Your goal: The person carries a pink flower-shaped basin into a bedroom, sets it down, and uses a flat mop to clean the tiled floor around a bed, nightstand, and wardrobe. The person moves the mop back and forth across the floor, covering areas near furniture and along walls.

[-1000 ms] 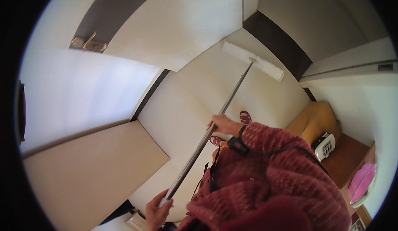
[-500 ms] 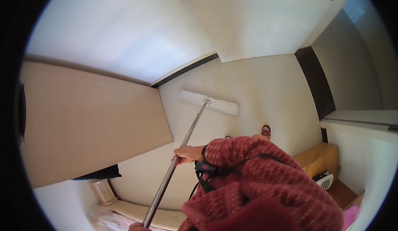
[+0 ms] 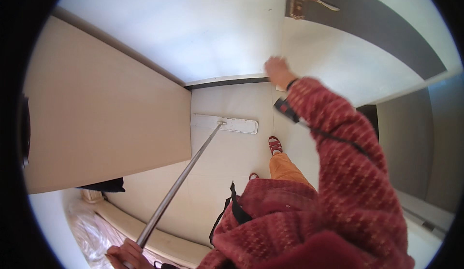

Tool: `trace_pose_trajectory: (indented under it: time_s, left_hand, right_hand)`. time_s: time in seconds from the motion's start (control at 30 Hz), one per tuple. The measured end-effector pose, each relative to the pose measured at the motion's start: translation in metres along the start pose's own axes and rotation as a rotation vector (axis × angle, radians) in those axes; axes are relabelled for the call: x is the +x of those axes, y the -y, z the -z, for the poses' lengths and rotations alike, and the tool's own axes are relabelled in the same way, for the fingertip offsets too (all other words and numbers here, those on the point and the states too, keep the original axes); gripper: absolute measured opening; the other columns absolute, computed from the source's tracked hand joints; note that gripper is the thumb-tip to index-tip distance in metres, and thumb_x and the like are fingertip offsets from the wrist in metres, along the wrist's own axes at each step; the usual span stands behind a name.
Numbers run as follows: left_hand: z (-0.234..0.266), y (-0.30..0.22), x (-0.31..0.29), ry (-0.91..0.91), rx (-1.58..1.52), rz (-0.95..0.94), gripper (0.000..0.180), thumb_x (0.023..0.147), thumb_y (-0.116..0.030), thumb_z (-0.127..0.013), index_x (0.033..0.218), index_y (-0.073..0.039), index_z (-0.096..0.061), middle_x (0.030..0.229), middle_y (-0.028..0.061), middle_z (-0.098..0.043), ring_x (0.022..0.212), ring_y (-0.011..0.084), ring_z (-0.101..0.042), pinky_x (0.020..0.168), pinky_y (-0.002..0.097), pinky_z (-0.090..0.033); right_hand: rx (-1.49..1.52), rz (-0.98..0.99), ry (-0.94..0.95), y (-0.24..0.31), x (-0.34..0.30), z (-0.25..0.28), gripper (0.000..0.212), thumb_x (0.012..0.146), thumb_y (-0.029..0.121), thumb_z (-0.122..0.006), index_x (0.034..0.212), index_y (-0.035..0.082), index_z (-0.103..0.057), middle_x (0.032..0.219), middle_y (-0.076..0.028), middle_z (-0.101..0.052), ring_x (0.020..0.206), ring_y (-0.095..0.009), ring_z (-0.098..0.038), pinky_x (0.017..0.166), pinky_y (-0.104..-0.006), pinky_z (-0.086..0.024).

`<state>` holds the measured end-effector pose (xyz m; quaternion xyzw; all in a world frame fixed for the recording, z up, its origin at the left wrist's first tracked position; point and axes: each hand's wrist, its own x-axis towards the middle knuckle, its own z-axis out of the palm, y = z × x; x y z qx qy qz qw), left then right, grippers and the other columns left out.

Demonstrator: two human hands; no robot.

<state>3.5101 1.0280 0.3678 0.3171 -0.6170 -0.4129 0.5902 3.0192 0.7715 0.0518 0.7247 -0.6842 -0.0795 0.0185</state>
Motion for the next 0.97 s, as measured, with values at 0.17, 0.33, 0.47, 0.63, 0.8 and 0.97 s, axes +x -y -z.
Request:
trace_pose_trajectory:
  time_s: [0.17,0.33,0.47,0.63,0.8,0.97]
  left_hand:
    - [-0.026,0.019,0.053,-0.092,-0.070,0.021,0.047,0.096,-0.029,-0.021,0.107,0.002,-0.053,0.040,-0.0010,-0.031,0.038,0.0110,-0.024,0.048,0.0314,-0.032]
    - [-0.043,0.030,0.082,-0.194,-0.057,0.029,0.045,0.095,-0.028,-0.023,0.103,0.005,-0.053,0.039,-0.0008,-0.030,0.037,0.0111,-0.023,0.049,0.0314,-0.031]
    - [-0.038,0.031,0.093,-0.099,-0.052,0.013,0.049,0.095,-0.030,-0.019,0.106,0.005,-0.052,0.043,-0.0008,-0.032,0.040,0.0107,-0.025,0.051,0.0316,-0.032]
    - [-0.013,0.033,0.114,-0.107,-0.108,0.028,0.052,0.096,-0.032,-0.017,0.105,0.005,-0.052,0.042,-0.0003,-0.032,0.039,0.0111,-0.024,0.049,0.0323,-0.028]
    - [0.012,0.036,0.113,-0.238,-0.147,-0.007,0.052,0.095,-0.035,-0.021,0.098,0.005,-0.055,0.039,-0.0002,-0.031,0.036,0.0114,-0.022,0.047,0.0311,-0.026]
    - [0.014,0.038,0.114,-0.113,-0.083,-0.039,0.055,0.095,-0.039,-0.020,0.107,0.005,-0.051,0.041,0.0004,-0.034,0.038,0.0121,-0.026,0.047,0.0314,-0.027]
  right_hand:
    - [-0.505,0.154,-0.362,-0.101,0.073,0.047,0.015,0.075,0.010,-0.050,0.077,0.013,-0.065,0.083,-0.004,-0.059,0.087,-0.021,-0.052,0.098,-0.0450,-0.029]
    - [-0.694,0.177,-0.314,-0.124,0.108,0.041,0.016,0.078,0.012,-0.048,0.077,0.013,-0.065,0.080,-0.004,-0.059,0.087,-0.019,-0.052,0.107,-0.0439,-0.018]
    - [-0.794,0.144,-0.306,-0.118,0.107,0.040,0.016,0.077,0.014,-0.050,0.081,0.011,-0.065,0.079,-0.004,-0.058,0.089,-0.020,-0.049,0.094,-0.0382,-0.029]
    - [-0.781,0.127,-0.194,-0.087,0.087,0.053,0.015,0.076,0.015,-0.052,0.082,0.012,-0.065,0.080,-0.004,-0.057,0.087,-0.020,-0.047,0.083,-0.0362,-0.030]
    - [-0.635,0.182,-0.172,-0.044,0.035,0.059,0.018,0.076,0.015,-0.052,0.089,0.010,-0.062,0.085,-0.005,-0.057,0.092,-0.021,-0.048,0.089,-0.0395,-0.030]
    - [0.467,0.093,0.470,0.071,0.011,-0.011,0.041,0.082,0.037,-0.053,0.108,0.005,-0.057,0.120,-0.016,-0.051,0.113,-0.033,-0.044,0.097,-0.0519,-0.025]
